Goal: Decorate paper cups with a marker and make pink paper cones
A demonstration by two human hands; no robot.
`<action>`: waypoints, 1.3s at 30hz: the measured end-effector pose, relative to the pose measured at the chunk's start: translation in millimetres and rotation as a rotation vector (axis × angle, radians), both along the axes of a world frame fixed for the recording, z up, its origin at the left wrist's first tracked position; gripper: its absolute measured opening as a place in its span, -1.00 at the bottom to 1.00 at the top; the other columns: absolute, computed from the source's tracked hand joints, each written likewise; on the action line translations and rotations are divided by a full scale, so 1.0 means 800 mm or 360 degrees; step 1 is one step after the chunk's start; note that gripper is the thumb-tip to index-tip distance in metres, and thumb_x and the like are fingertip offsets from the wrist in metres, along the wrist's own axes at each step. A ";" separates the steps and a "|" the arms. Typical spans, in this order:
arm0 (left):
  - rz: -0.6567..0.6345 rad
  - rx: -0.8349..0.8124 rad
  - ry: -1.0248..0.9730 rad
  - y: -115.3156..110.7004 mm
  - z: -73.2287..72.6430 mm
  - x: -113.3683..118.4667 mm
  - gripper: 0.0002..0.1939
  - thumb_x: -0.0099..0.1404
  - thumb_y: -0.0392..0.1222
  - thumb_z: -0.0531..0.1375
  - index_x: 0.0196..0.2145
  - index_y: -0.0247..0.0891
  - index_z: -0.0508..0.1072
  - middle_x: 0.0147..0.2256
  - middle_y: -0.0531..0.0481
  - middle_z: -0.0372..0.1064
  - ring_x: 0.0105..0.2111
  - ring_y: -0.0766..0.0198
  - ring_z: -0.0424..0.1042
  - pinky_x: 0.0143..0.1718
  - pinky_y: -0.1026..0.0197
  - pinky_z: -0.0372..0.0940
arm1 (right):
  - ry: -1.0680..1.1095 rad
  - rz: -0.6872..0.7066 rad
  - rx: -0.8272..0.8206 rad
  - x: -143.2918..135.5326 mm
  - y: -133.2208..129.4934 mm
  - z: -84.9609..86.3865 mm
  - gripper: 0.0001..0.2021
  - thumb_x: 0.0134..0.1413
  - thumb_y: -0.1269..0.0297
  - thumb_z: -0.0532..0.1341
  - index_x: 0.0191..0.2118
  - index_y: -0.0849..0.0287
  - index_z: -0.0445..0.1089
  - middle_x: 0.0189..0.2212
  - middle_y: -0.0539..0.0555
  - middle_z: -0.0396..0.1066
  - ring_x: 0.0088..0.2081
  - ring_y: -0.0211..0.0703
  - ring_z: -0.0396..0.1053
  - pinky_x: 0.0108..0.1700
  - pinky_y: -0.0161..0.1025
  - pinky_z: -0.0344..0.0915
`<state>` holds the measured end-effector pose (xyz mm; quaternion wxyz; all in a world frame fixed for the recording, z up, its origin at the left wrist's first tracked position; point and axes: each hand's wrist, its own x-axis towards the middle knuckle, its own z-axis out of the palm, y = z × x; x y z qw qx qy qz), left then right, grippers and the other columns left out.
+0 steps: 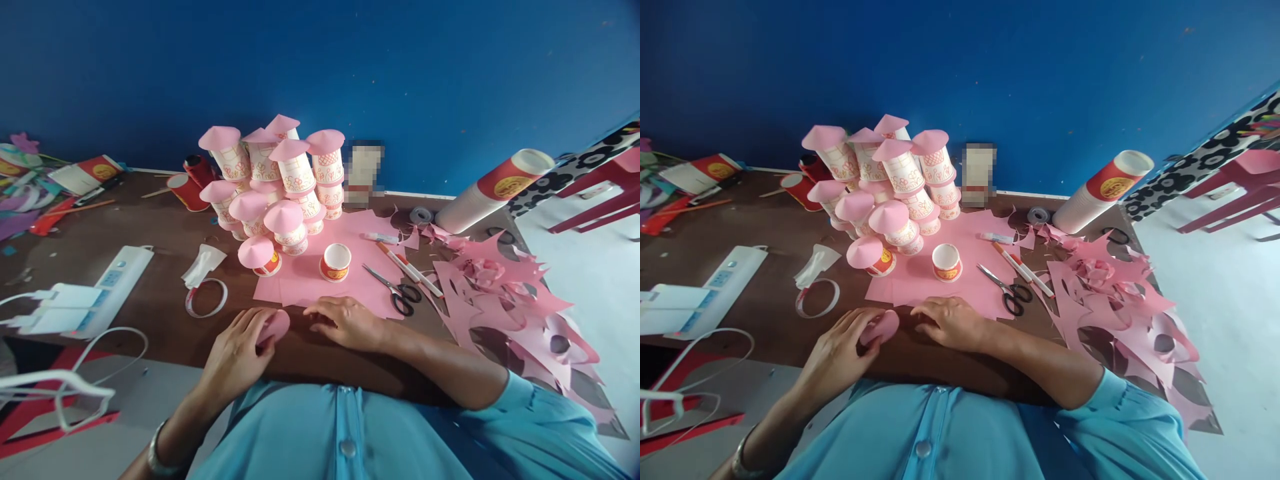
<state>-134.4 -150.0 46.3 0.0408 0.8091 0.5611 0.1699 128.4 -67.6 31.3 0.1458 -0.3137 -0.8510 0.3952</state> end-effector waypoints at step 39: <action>0.0346 -0.1010 -0.1915 0.056 0.034 0.042 -0.63 0.29 0.14 0.39 -0.21 -0.23 0.57 -0.37 0.02 0.46 -0.47 0.36 0.37 -0.47 0.30 0.34 | 0.0597 -0.0412 -0.1280 0.010 0.012 0.052 -0.51 0.04 -0.19 0.46 -0.45 0.17 0.41 -0.58 -0.07 0.42 -0.54 -0.31 0.32 -0.47 -0.35 0.26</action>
